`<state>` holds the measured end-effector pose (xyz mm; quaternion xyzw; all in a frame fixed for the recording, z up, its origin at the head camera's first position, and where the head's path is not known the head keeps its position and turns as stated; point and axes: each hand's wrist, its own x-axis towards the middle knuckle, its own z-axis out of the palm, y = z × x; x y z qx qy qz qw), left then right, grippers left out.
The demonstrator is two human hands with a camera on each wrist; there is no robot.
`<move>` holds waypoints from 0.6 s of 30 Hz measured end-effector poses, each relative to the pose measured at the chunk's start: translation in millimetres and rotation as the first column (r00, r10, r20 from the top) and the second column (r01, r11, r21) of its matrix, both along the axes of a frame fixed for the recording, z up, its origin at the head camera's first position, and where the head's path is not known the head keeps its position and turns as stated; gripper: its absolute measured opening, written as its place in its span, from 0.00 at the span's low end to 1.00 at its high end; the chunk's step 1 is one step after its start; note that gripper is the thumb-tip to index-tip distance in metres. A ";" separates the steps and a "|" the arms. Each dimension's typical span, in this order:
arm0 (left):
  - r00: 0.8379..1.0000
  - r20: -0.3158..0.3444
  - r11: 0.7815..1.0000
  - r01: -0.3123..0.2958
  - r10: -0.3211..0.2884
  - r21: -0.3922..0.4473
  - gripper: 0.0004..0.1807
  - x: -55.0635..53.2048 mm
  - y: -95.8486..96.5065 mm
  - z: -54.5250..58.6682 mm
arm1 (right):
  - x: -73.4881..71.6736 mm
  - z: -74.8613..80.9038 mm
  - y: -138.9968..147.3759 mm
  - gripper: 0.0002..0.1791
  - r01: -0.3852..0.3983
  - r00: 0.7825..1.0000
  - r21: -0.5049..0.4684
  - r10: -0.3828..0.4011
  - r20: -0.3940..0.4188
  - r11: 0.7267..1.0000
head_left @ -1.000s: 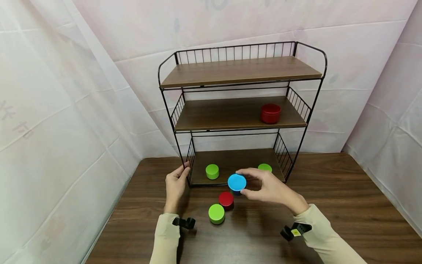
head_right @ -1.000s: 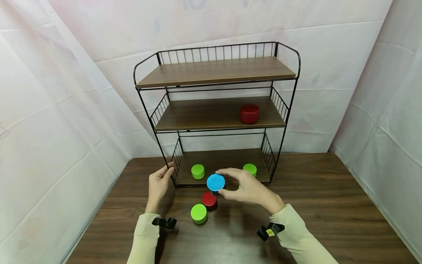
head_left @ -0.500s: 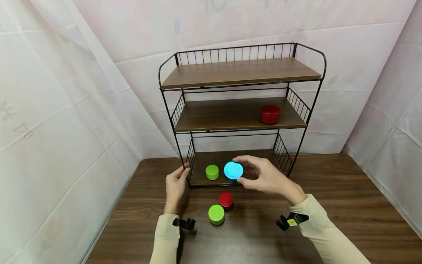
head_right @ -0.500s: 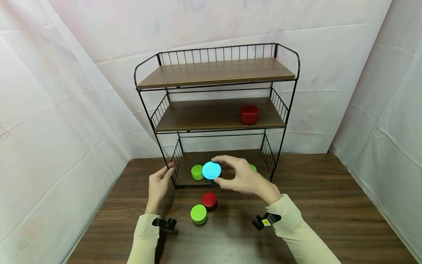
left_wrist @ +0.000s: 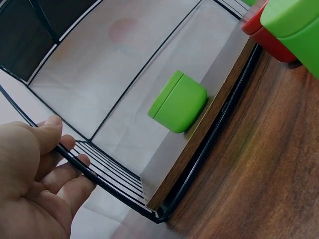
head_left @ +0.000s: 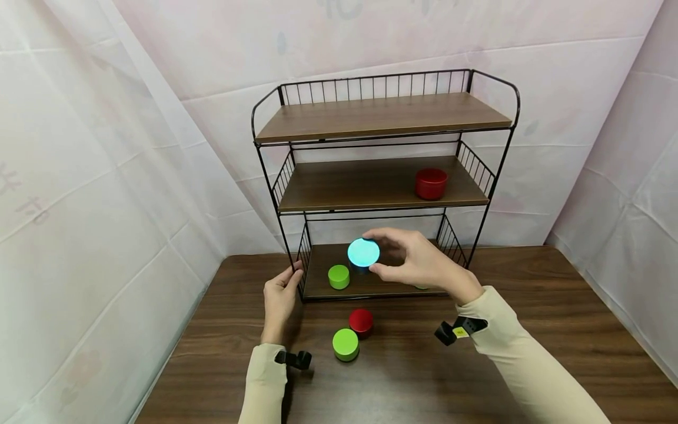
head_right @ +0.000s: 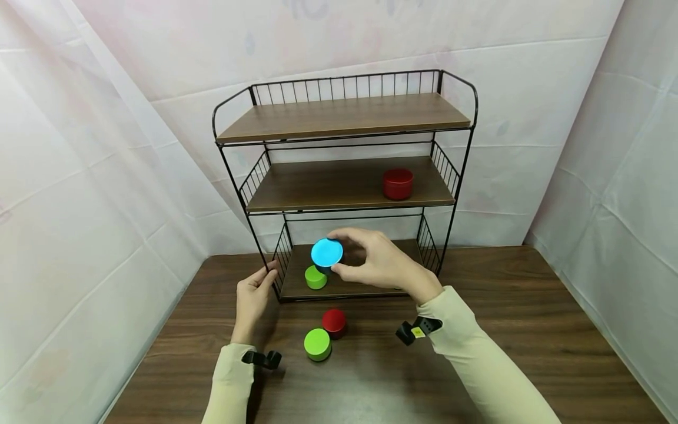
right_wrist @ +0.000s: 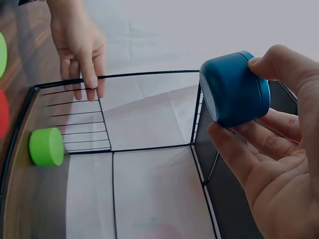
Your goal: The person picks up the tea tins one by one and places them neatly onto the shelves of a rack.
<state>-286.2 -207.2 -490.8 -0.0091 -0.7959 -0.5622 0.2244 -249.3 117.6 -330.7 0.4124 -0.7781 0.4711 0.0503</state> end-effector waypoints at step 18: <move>0.999 -0.031 1.000 0.014 -0.014 0.004 0.14 19.5 13.2 29.2 | -15.3 25.7 -10.5 0.28 0.017 0.999 -0.003 -0.017 -0.030 1.000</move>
